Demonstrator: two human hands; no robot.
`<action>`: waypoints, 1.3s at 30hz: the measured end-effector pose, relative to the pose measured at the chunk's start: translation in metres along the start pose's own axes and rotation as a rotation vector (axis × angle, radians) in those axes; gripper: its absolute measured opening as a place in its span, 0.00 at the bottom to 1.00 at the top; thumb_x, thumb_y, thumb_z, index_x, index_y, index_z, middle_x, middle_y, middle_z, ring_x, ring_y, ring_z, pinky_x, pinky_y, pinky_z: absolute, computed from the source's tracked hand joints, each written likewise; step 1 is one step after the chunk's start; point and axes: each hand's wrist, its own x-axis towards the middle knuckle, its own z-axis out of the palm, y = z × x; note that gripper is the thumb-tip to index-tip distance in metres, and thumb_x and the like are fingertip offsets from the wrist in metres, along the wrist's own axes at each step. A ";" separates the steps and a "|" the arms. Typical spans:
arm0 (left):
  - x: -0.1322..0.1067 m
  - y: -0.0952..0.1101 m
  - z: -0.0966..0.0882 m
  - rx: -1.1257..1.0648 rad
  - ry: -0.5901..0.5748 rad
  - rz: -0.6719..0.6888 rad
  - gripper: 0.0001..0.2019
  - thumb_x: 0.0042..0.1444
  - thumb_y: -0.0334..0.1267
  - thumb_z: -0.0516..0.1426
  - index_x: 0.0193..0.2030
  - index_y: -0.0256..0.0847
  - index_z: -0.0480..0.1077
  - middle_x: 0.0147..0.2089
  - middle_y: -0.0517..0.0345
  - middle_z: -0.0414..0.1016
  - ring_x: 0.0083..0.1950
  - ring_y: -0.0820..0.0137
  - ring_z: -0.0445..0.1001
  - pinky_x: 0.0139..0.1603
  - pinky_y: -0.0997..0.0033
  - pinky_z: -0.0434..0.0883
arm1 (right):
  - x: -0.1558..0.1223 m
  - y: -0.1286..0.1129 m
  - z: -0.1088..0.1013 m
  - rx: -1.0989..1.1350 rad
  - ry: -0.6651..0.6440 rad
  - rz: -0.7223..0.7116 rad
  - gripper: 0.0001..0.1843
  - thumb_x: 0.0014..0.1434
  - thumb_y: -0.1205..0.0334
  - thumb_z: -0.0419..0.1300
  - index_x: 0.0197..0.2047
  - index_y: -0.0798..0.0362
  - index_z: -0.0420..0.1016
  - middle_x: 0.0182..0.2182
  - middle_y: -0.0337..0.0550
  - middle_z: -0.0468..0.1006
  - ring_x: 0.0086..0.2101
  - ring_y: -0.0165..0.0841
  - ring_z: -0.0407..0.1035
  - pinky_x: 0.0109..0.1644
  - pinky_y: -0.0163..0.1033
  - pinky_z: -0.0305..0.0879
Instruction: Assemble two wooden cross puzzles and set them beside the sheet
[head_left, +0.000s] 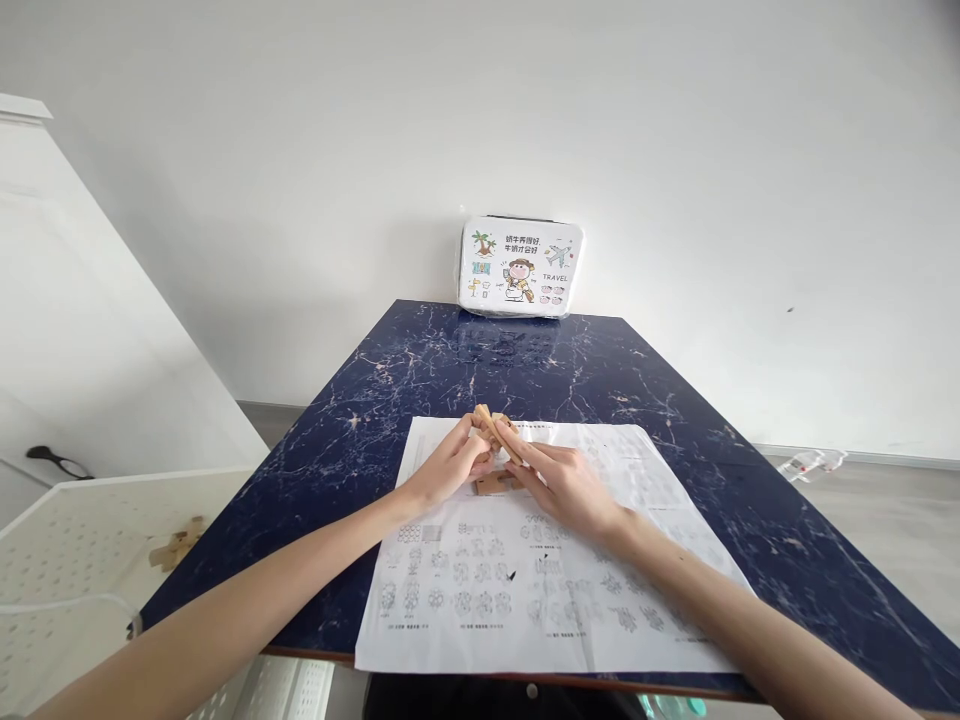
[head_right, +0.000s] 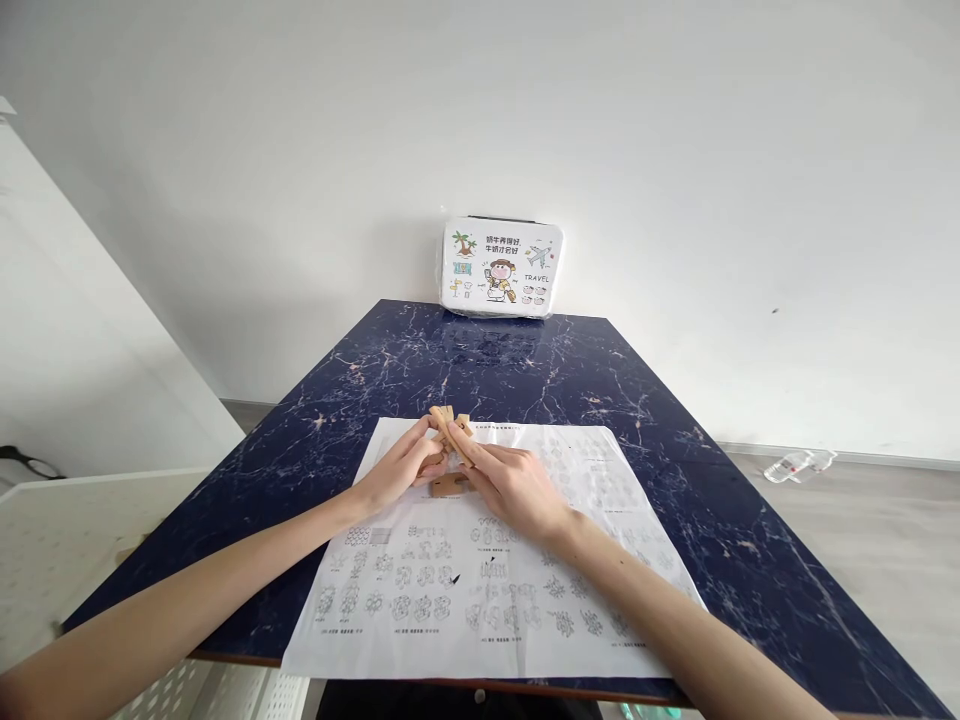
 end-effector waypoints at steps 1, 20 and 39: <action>0.000 0.002 0.000 -0.005 0.003 -0.033 0.14 0.72 0.44 0.46 0.58 0.43 0.61 0.27 0.68 0.53 0.25 0.71 0.54 0.29 0.69 0.58 | 0.000 0.000 0.000 -0.004 -0.003 -0.006 0.32 0.77 0.62 0.48 0.80 0.40 0.48 0.39 0.44 0.84 0.29 0.38 0.73 0.33 0.43 0.73; 0.005 0.006 -0.001 -0.152 -0.125 -0.054 0.18 0.73 0.55 0.51 0.48 0.41 0.66 0.31 0.65 0.55 0.25 0.75 0.46 0.25 0.70 0.47 | 0.001 0.012 -0.002 0.005 0.274 0.276 0.26 0.77 0.59 0.50 0.75 0.46 0.62 0.33 0.43 0.86 0.25 0.34 0.77 0.30 0.38 0.74; 0.006 0.001 -0.004 -0.111 -0.118 -0.035 0.21 0.72 0.58 0.52 0.49 0.39 0.67 0.30 0.66 0.52 0.26 0.74 0.48 0.25 0.71 0.49 | -0.004 0.019 -0.011 0.017 0.208 0.110 0.27 0.77 0.61 0.50 0.77 0.44 0.59 0.40 0.44 0.87 0.28 0.33 0.79 0.33 0.37 0.78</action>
